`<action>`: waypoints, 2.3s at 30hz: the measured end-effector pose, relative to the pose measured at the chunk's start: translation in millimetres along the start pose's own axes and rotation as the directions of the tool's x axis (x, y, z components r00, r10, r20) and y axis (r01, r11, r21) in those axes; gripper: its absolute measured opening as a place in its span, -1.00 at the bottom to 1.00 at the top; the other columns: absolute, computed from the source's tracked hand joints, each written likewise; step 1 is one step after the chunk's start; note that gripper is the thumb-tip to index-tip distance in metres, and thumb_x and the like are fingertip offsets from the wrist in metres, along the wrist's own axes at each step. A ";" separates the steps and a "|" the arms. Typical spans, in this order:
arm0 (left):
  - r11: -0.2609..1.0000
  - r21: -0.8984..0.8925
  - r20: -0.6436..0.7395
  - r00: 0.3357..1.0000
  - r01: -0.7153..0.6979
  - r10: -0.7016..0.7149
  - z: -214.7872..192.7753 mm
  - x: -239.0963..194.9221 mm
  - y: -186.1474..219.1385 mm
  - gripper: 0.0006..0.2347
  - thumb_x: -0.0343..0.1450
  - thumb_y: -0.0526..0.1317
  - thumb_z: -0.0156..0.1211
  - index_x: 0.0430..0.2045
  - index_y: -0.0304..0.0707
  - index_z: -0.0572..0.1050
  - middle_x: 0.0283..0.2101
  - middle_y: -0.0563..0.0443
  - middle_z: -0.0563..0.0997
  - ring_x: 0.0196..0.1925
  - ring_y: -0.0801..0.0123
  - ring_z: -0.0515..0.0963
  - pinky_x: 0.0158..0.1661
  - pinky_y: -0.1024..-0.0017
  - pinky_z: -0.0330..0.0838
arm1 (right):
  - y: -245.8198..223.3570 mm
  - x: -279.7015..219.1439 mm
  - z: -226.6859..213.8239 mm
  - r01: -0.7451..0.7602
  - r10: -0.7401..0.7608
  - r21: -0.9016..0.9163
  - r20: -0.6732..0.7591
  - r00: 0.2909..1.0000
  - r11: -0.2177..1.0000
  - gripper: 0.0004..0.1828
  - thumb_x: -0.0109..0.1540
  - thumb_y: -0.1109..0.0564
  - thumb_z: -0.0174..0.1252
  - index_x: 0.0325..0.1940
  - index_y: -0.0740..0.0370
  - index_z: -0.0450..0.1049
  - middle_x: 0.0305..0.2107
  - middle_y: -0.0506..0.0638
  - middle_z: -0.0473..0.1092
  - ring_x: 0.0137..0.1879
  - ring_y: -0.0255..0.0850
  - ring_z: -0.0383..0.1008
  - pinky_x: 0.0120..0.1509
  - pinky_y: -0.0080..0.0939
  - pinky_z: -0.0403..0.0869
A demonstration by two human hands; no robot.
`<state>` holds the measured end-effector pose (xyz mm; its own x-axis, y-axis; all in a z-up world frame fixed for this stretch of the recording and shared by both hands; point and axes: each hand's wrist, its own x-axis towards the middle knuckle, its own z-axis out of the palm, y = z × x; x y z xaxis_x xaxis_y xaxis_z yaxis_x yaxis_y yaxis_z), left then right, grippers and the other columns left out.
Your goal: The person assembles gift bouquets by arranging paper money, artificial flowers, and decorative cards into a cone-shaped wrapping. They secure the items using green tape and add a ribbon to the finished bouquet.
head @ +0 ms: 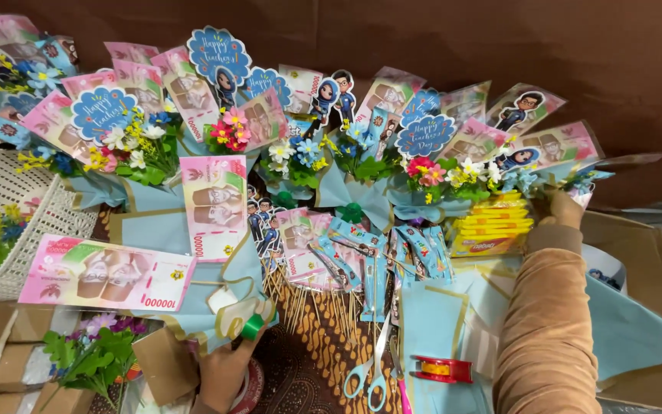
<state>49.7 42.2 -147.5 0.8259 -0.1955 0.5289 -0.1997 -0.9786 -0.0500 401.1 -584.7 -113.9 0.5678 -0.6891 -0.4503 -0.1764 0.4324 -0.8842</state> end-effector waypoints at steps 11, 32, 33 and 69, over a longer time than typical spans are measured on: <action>0.992 -0.125 0.080 0.997 0.008 0.002 -12.3 4.3 5.1 -0.55 0.21 -0.35 0.12 -0.04 0.26 0.37 -0.84 0.04 0.33 -0.79 0.35 0.36 -0.60 0.36 0.30 | 21.7 -54.2 -4.2 0.602 -0.715 -0.449 -0.129 0.687 0.660 -0.71 0.04 0.25 0.13 -0.62 0.10 0.14 -0.61 -0.08 0.18 -0.45 -0.27 0.13 -0.43 -0.08 0.17; 0.728 -0.587 0.191 0.934 0.355 -0.302 -53.4 44.8 20.9 -0.63 0.18 -0.21 0.22 -0.12 -0.06 0.43 -0.11 -0.13 0.52 -0.01 0.11 0.45 0.15 0.31 0.11 | -1.5 -102.8 22.7 0.453 -0.873 -0.869 0.366 0.322 -0.197 -0.85 0.03 0.18 0.05 -0.38 0.30 0.30 -0.58 0.22 0.41 -0.52 0.15 0.36 -0.33 0.00 0.19; 0.973 -0.228 -0.010 0.999 -0.034 0.032 -29.9 22.6 15.2 -0.57 0.23 -0.32 0.18 -0.02 0.12 0.35 -0.16 -0.28 0.50 -0.10 -0.10 0.49 0.07 0.18 0.24 | -2.4 -103.6 23.6 0.389 -0.850 -0.889 0.388 0.356 -0.243 -0.81 0.05 0.15 0.09 -0.35 0.29 0.29 -0.58 0.17 0.42 -0.49 0.12 0.40 -0.28 -0.02 0.19; 0.986 -0.161 0.205 0.976 -0.038 0.071 29.0 -37.1 17.5 -0.44 0.20 -0.39 0.15 0.06 0.29 0.25 -0.85 0.20 0.33 -0.88 0.52 0.26 -0.66 0.44 0.39 | -11.2 -94.5 30.2 0.536 -0.527 -0.577 0.204 0.825 0.616 -0.84 -0.02 0.22 0.23 -0.40 0.28 0.43 -0.48 0.14 0.41 -0.39 -0.10 0.42 -0.46 -0.17 0.32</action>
<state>30.9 30.5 -192.6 0.9002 -0.2737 0.3388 -0.3133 -0.9473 0.0671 373.7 -506.9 -57.7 0.7256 -0.6776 0.1196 -0.2685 -0.4389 -0.8575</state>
